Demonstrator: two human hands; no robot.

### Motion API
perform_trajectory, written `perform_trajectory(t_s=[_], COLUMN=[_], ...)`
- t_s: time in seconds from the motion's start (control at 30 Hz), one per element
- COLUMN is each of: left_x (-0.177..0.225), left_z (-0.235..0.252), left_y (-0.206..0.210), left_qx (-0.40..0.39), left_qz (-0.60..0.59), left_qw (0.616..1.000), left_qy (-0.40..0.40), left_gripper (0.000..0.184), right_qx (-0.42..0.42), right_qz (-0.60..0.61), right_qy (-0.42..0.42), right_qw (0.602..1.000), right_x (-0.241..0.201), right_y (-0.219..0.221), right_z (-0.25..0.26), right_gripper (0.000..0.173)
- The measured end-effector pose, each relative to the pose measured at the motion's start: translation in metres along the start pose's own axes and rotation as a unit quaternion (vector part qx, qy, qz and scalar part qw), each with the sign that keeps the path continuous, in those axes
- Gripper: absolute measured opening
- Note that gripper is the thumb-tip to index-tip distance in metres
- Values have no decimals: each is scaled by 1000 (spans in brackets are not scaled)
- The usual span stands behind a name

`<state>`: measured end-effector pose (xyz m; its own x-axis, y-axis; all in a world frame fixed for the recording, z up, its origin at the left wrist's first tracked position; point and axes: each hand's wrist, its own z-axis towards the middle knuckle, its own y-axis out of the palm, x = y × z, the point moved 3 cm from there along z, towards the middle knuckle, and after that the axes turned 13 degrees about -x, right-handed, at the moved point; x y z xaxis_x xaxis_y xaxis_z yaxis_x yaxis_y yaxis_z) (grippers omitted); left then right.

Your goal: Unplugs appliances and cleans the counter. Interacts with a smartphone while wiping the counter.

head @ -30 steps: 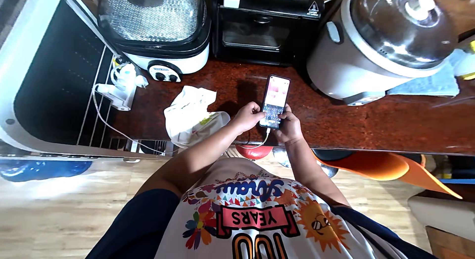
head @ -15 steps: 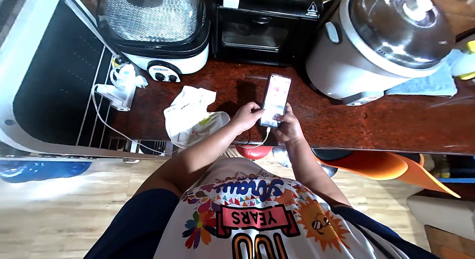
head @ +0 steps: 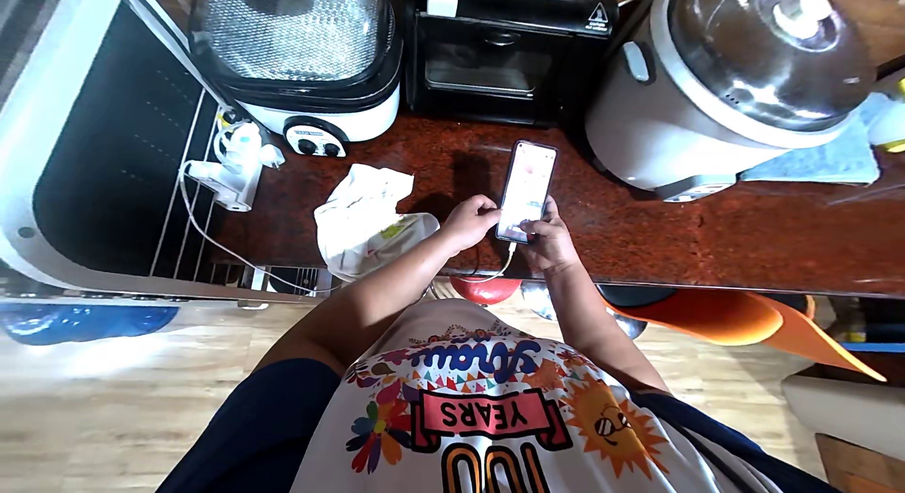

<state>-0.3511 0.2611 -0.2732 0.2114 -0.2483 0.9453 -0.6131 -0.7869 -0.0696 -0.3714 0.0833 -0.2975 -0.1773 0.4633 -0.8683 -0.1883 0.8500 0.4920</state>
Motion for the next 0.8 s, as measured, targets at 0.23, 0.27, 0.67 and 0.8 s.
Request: perform_trajectory(t_s=[0.23,0.27,0.67,0.8], left_x=[-56,-74,-122,-124], left_z=[-19,-28,-51,-49], left_y=[-101,-118,-113,-168], left_qx=[120,133,59,185], left_qz=[411,425,521,472], left_qw=[899,883,851,843], left_qy=[-93,-149,-26,-181], left_gripper=[53,57,44,48], right_qx=[26,33,58,23], right_qz=[43,42,38,34], right_qy=[21,27,7,5], right_qw=[999,998,998,999], right_x=[0,-1,-4,-2], right_y=[-6,-7,-9,-10], right_z=[0,0,11,9], right_gripper=[54,50,43,70])
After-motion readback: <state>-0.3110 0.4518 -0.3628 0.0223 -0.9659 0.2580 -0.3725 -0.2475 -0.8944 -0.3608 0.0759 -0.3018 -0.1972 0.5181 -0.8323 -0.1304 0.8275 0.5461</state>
